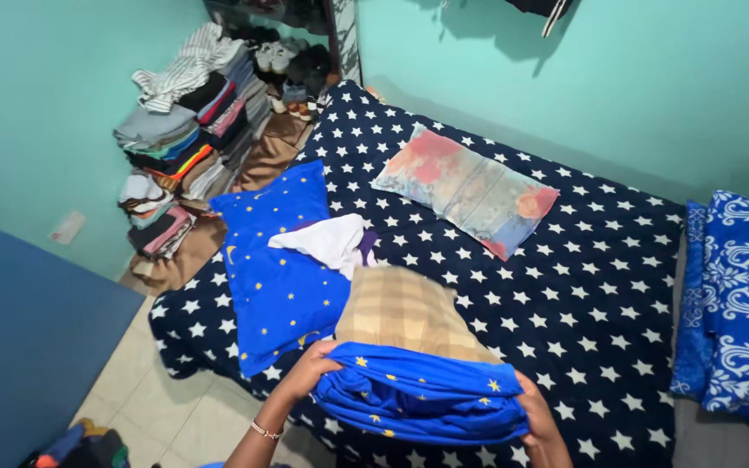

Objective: The person puts a pillow into a blue pillowcase by hand on a bed.

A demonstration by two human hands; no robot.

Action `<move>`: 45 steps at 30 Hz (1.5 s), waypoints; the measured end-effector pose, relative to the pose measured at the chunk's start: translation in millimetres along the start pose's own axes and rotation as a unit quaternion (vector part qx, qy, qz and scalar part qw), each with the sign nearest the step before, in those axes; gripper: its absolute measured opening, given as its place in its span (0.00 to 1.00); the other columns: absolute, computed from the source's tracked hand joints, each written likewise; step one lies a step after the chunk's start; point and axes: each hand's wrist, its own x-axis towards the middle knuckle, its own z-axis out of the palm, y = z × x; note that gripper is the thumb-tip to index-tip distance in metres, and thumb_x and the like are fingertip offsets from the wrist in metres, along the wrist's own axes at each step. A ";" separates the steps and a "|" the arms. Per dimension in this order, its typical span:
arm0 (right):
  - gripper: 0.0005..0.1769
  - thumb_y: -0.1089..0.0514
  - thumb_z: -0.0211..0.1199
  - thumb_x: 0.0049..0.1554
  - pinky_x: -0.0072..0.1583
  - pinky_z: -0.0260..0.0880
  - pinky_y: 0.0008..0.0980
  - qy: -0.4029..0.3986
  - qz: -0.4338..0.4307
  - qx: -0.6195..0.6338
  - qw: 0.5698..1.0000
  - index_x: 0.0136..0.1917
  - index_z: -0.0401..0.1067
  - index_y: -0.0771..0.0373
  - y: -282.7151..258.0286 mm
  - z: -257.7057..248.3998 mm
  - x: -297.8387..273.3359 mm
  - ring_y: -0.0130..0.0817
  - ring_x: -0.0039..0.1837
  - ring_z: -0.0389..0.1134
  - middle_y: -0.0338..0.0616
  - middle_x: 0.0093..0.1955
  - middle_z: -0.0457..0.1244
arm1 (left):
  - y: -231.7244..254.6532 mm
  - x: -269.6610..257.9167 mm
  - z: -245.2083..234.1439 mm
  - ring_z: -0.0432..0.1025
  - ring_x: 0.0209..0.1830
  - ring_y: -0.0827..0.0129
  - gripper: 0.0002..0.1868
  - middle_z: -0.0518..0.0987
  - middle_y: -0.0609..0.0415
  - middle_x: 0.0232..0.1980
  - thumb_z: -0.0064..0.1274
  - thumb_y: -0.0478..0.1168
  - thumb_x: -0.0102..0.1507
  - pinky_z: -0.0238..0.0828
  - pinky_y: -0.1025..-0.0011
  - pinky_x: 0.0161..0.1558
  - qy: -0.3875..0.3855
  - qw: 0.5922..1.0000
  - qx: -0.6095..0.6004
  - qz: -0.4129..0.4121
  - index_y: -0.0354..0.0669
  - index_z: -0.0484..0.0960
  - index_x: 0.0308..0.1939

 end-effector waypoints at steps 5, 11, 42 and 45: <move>0.25 0.67 0.56 0.55 0.50 0.77 0.37 -0.007 -0.025 0.041 0.999 0.66 0.65 0.75 -17.0 0.7 -47.1 0.38 0.48 0.74 0.57 0.53 0.69 | 5.1 -47.9 16.7 0.75 0.43 0.71 0.17 0.85 0.53 0.43 0.53 0.34 0.58 0.70 0.72 0.49 0.009 0.991 -0.131 -0.027 0.26 0.85 0.47; 0.28 0.60 0.52 0.58 0.60 0.71 0.41 0.059 0.071 -0.001 0.996 0.70 0.64 0.71 -20.4 8.2 -61.1 0.39 0.57 0.72 0.52 0.59 0.70 | -41.4 -89.8 19.8 0.77 0.47 0.75 0.18 0.84 0.56 0.45 0.53 0.40 0.58 0.71 0.74 0.53 0.111 0.988 -0.086 -0.067 0.31 0.85 0.46; 0.15 0.60 0.54 0.60 0.46 0.77 0.35 0.058 0.093 -0.094 0.990 0.58 0.73 0.66 5.6 32.1 -61.5 0.33 0.44 0.73 0.48 0.47 0.71 | -99.6 -123.3 32.8 0.72 0.38 0.70 0.20 0.79 0.47 0.40 0.51 0.48 0.72 0.70 0.66 0.41 0.312 0.948 0.004 0.058 0.29 0.80 0.46; 0.18 0.63 0.56 0.59 0.48 0.77 0.34 0.033 0.071 -0.146 0.986 0.62 0.72 0.67 11.7 35.5 -53.3 0.32 0.46 0.73 0.47 0.50 0.71 | -108.5 -125.2 30.7 0.72 0.43 0.69 0.25 0.82 0.49 0.42 0.41 0.55 0.73 0.71 0.65 0.46 0.397 0.903 0.126 0.108 0.35 0.80 0.49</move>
